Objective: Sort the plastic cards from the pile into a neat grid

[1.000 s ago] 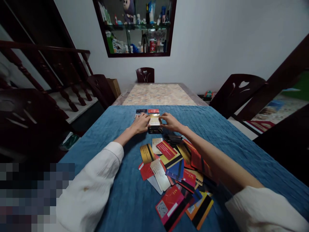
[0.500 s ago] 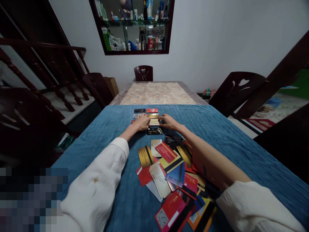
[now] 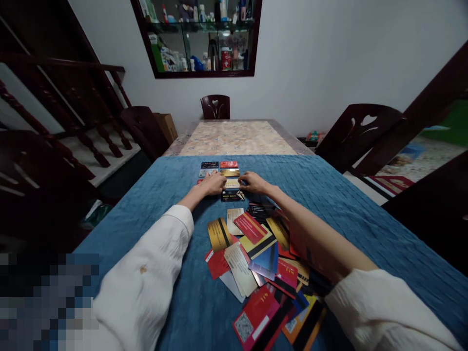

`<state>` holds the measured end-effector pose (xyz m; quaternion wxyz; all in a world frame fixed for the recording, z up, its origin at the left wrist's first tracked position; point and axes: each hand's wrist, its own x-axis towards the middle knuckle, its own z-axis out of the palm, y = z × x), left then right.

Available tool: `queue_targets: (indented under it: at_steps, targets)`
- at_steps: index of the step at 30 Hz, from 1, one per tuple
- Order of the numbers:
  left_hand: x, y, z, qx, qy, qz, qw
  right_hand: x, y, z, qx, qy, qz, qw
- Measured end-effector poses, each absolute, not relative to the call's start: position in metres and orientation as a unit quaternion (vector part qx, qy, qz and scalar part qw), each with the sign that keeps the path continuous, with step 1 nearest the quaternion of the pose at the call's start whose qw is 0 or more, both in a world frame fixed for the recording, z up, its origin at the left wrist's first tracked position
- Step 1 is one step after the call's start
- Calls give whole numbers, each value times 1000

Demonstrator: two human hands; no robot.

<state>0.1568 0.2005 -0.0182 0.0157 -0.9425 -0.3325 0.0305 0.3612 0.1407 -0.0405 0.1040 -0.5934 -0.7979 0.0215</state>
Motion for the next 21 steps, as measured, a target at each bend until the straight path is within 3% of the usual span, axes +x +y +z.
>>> queue_targets:
  at_steps: [21]
  targets:
    - [148,186,-9,-953,-300,-11,45,356,124,-33,-616,-778,19,120]
